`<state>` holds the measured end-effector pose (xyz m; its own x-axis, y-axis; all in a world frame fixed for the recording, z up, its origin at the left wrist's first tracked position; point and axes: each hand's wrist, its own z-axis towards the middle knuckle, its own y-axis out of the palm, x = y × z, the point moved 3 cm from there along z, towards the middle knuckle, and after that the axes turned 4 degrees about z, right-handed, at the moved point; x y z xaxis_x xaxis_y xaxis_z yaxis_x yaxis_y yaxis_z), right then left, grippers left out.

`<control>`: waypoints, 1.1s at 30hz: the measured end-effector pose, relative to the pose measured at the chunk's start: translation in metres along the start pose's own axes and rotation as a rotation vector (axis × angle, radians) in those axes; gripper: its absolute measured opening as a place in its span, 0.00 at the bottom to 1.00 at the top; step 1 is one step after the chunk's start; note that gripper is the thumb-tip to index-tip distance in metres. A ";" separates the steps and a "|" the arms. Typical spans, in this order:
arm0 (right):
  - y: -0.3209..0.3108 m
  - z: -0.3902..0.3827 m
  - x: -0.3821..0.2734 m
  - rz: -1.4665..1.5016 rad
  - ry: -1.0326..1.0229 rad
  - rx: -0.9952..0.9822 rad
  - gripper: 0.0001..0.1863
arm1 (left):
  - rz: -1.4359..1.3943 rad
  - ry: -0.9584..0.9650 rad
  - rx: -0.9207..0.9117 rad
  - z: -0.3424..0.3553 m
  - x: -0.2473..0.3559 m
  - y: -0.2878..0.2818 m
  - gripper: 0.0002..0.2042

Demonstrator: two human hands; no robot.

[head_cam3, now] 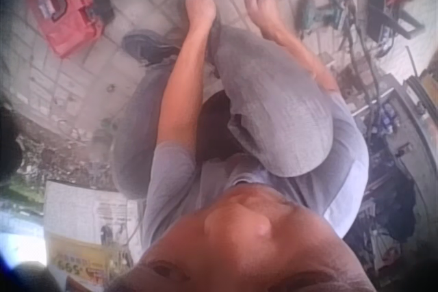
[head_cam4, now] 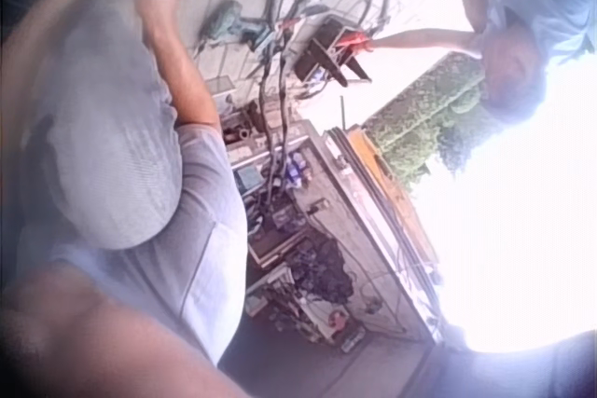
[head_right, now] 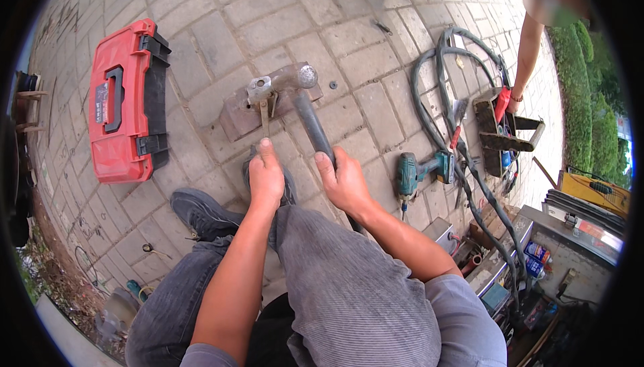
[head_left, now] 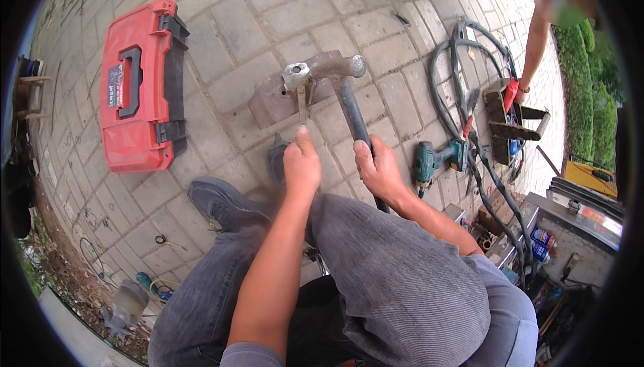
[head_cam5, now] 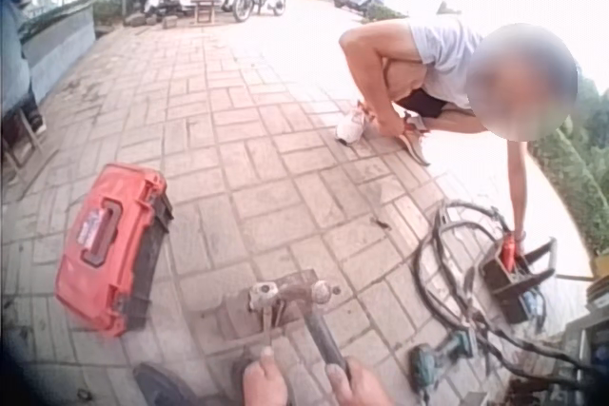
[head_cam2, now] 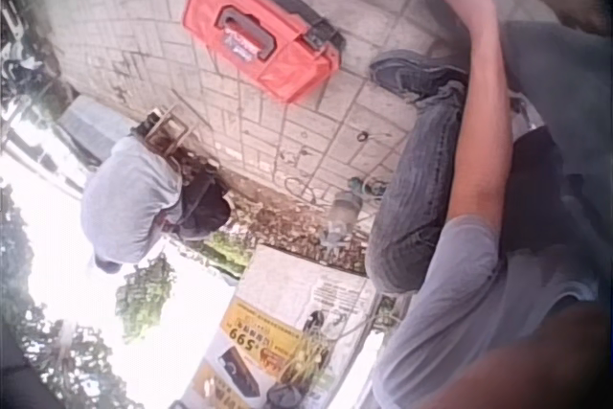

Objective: The person uses a hammer and a metal punch to drive a pin out of a metal bracket. They repeatedly position the punch and strike it with the hammer to remove the pin from the bracket.

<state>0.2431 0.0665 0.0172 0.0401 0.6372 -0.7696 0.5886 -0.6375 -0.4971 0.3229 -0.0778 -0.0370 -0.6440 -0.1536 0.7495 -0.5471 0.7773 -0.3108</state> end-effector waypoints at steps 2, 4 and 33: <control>0.001 -0.001 0.009 0.065 0.024 -0.031 0.23 | -0.067 -0.027 -0.061 0.003 -0.007 0.003 0.30; -0.001 -0.002 0.009 0.113 0.016 -0.030 0.22 | -0.158 -0.075 -0.154 0.007 -0.014 0.003 0.30; -0.002 -0.010 0.000 -0.081 -0.049 -0.016 0.24 | 0.065 0.009 0.035 -0.004 0.009 -0.009 0.29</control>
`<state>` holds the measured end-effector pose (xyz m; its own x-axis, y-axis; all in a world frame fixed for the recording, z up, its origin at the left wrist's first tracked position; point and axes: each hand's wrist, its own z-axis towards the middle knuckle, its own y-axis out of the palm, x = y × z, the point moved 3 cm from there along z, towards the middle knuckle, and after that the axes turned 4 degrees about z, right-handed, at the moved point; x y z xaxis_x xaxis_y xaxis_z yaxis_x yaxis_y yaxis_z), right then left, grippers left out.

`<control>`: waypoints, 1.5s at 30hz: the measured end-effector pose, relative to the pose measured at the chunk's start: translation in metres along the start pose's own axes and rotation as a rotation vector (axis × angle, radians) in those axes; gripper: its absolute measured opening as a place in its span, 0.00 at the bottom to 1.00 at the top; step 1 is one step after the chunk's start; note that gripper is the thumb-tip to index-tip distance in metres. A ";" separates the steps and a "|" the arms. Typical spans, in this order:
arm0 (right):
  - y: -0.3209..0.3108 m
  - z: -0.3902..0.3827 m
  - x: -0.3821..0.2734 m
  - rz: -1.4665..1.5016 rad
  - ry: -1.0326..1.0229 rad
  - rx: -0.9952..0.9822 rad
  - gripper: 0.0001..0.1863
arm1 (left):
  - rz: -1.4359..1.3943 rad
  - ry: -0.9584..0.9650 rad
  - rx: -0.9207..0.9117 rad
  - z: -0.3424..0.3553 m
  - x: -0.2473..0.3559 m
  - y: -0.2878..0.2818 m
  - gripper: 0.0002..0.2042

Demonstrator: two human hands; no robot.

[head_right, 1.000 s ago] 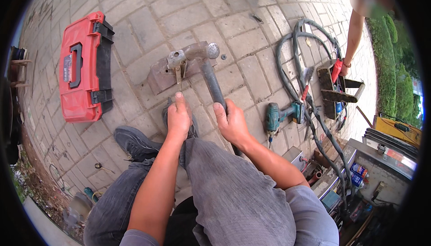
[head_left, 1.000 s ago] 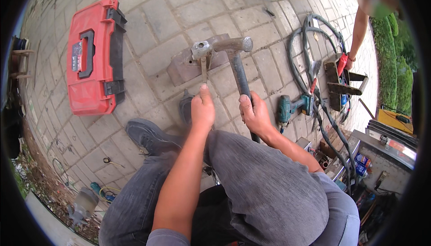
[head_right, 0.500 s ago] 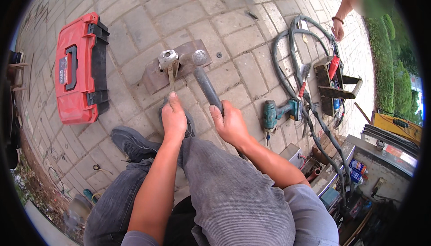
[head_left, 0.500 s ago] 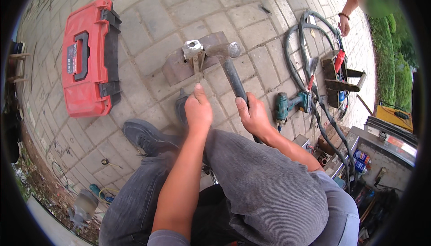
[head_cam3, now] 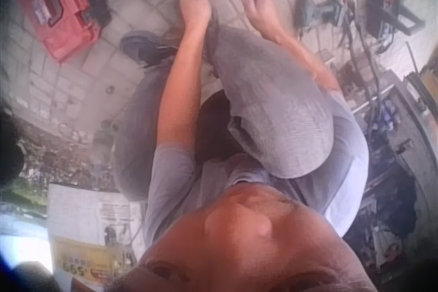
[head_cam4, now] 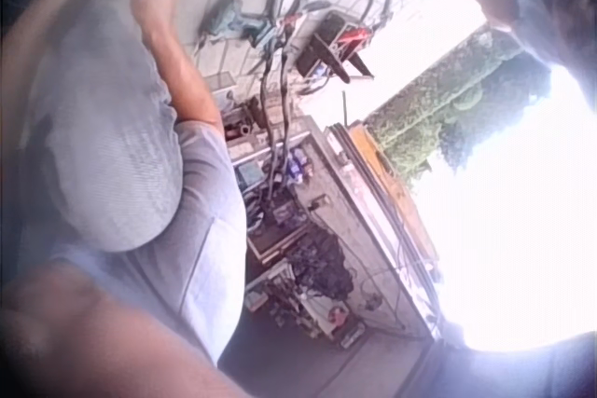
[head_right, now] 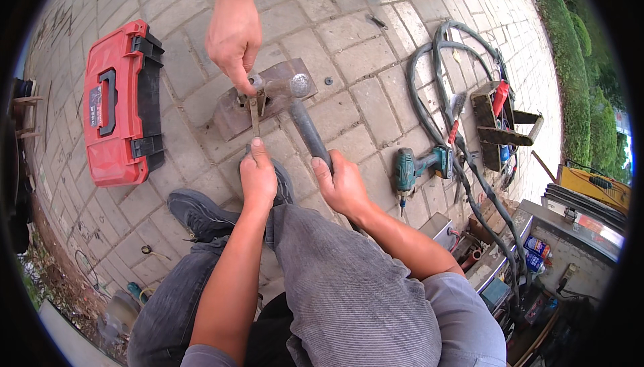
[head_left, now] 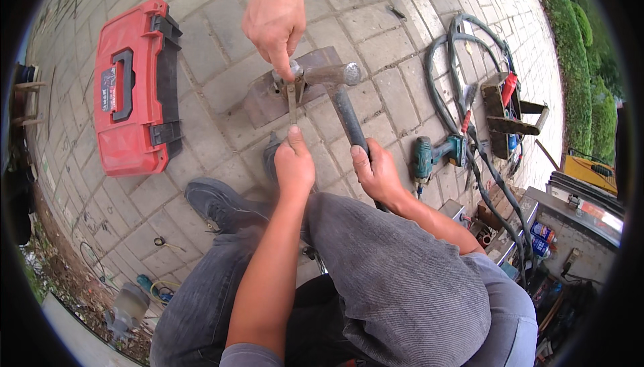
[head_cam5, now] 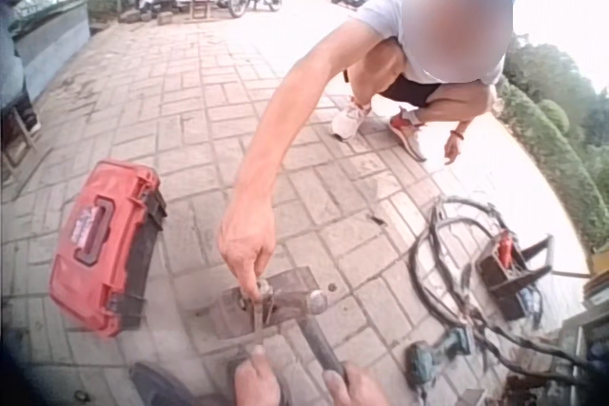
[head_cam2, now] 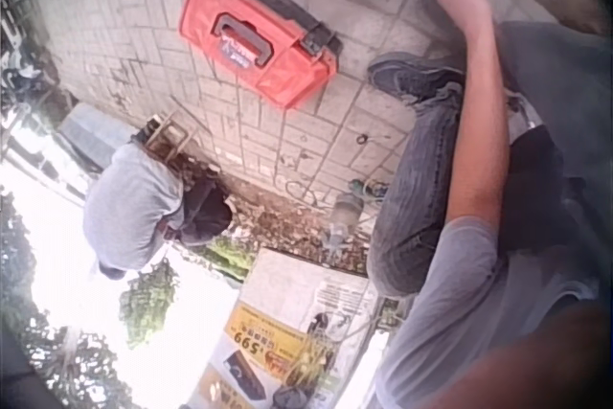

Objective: The person uses a hammer and a metal punch to drive a pin out of a metal bracket. They repeatedly position the punch and strike it with the hammer to remove the pin from the bracket.

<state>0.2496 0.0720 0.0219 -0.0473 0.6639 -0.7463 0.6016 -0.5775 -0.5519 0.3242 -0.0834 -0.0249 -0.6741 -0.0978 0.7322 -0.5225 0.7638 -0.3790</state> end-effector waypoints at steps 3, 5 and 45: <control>0.001 -0.002 0.001 0.061 0.037 -0.001 0.23 | 0.005 0.005 0.007 0.001 -0.001 0.000 0.29; 0.002 -0.002 0.000 0.061 0.031 0.000 0.23 | 0.012 0.010 0.012 0.001 -0.002 0.000 0.29; -0.028 0.011 -0.049 -0.351 -0.029 0.008 0.20 | 0.173 0.064 0.010 -0.005 0.005 -0.005 0.29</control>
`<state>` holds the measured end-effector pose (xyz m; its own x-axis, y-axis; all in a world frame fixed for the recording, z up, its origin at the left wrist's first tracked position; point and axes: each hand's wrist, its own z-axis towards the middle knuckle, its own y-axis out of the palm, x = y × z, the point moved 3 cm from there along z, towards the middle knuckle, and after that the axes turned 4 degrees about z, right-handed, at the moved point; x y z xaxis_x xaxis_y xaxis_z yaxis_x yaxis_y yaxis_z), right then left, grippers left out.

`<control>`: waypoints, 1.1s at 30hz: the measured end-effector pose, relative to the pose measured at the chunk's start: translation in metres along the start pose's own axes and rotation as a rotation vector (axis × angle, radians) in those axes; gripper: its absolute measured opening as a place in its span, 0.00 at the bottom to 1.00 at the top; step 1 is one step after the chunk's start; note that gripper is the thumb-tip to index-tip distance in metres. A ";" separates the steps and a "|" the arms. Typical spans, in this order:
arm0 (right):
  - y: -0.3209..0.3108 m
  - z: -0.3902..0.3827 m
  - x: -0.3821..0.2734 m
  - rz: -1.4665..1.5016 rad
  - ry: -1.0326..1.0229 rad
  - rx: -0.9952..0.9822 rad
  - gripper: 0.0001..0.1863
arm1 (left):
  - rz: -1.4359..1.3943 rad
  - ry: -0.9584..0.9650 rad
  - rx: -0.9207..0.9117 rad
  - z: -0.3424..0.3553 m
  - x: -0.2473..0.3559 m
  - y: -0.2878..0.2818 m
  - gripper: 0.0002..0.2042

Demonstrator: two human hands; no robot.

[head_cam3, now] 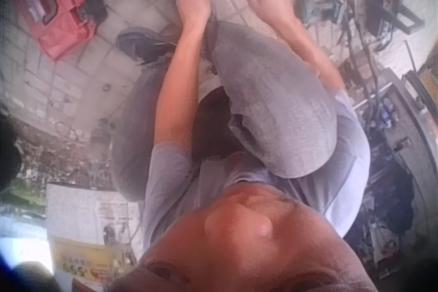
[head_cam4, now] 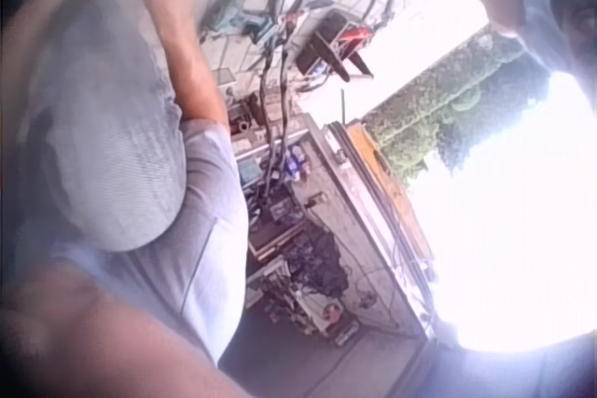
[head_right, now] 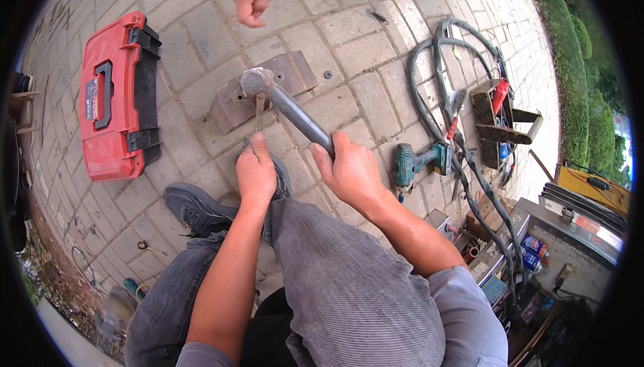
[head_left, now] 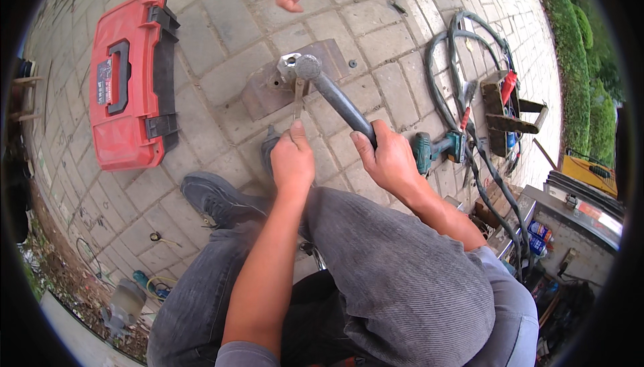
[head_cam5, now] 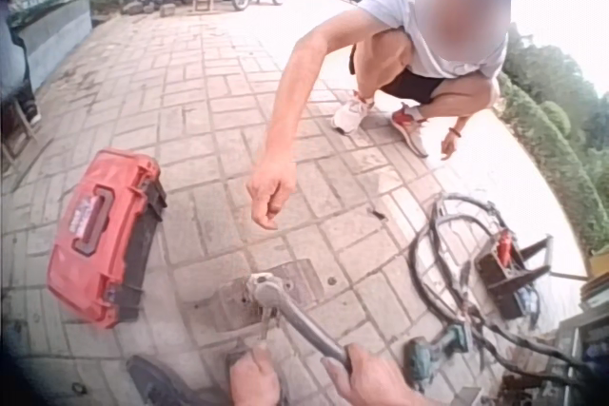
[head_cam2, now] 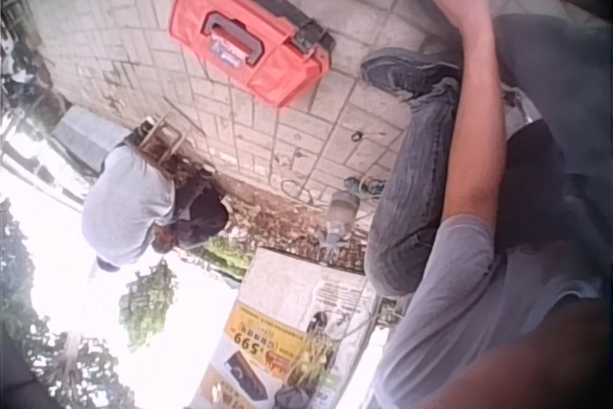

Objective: The person uses a hammer and a metal punch to drive a pin out of a metal bracket. They repeatedly position the punch and strike it with the hammer to remove the pin from the bracket.

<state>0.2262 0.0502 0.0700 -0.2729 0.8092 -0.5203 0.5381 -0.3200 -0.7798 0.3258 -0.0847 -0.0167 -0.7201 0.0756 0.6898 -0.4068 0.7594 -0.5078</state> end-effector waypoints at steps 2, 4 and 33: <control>-0.003 0.003 0.000 0.020 0.042 -0.030 0.21 | 0.006 -0.002 -0.016 0.000 0.000 0.000 0.29; -0.005 0.001 -0.003 0.062 0.024 -0.031 0.21 | -0.006 -0.031 -0.042 -0.001 0.001 0.002 0.29; 0.012 0.001 0.014 0.253 0.025 0.006 0.24 | -0.031 -0.015 -0.013 0.001 -0.005 0.004 0.28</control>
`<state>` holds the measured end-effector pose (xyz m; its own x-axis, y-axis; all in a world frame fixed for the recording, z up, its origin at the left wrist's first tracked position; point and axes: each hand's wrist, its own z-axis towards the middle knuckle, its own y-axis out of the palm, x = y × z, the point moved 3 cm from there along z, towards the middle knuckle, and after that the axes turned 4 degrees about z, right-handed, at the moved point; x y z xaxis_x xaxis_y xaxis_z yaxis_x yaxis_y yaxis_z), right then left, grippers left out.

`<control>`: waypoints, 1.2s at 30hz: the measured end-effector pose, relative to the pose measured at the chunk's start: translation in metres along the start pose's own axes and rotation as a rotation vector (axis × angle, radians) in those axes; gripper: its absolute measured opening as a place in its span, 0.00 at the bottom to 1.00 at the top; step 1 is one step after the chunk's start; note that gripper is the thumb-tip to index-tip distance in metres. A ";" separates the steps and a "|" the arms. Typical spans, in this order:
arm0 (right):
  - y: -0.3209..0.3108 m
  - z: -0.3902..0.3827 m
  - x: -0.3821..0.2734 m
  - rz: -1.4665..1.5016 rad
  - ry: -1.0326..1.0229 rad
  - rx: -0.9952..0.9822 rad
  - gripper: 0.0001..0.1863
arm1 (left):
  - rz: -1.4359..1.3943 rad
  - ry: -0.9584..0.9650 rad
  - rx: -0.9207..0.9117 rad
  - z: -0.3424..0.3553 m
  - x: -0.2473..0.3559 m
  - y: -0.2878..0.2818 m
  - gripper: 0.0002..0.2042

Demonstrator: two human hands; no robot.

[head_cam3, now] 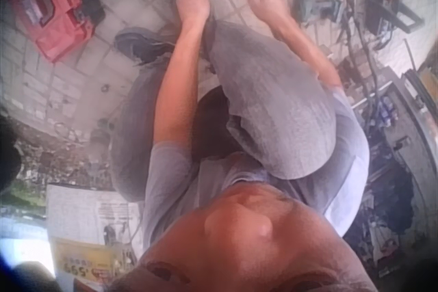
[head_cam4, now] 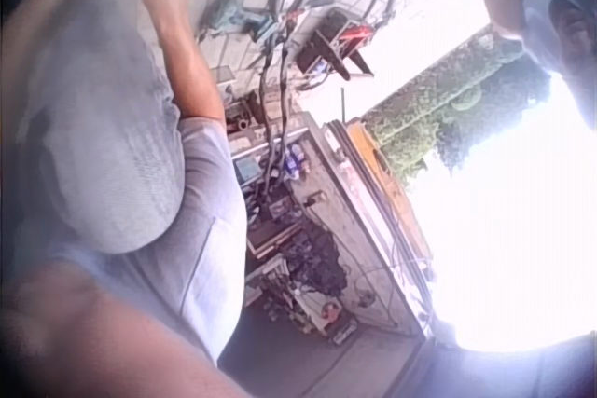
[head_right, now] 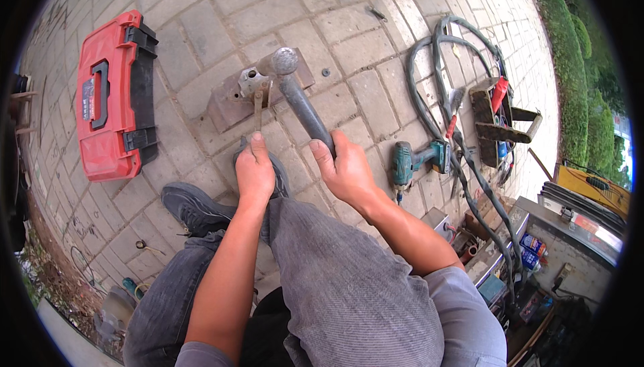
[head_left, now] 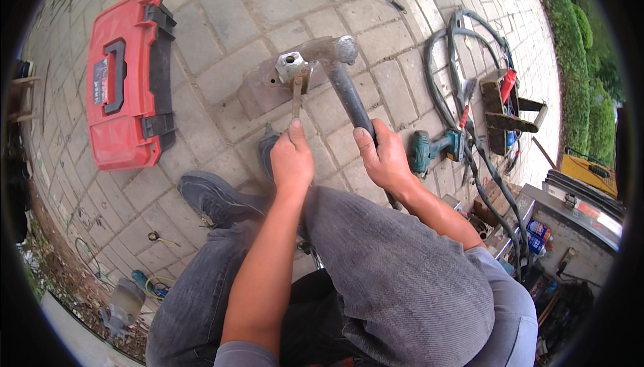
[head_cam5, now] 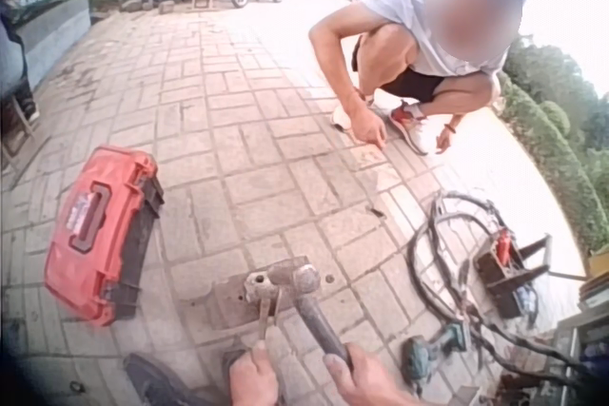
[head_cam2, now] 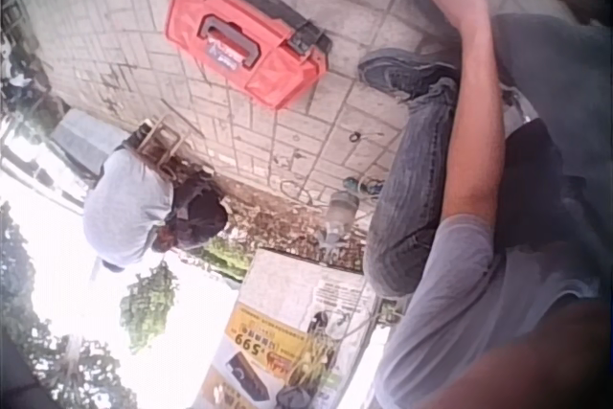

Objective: The person uses a hammer and a metal punch to drive a pin out of a metal bracket. They repeatedly position the punch and strike it with the hammer to remove the pin from the bracket.

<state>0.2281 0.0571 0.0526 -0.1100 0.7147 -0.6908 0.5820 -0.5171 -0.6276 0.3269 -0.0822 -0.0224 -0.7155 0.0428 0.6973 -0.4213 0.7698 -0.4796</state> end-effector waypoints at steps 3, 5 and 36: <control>0.002 -0.005 0.011 0.162 -0.022 0.019 0.23 | -0.012 0.009 -0.018 0.000 0.000 0.000 0.29; 0.003 -0.007 0.015 0.199 -0.049 0.024 0.23 | -0.013 0.016 -0.022 0.001 0.000 0.001 0.29; 0.013 -0.003 0.022 0.179 0.008 -0.016 0.22 | -0.030 0.004 -0.021 0.000 -0.003 0.003 0.29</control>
<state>0.2360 0.0676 0.0302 0.0028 0.6160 -0.7877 0.6045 -0.6286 -0.4894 0.3278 -0.0803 -0.0263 -0.7007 0.0222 0.7131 -0.4304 0.7840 -0.4473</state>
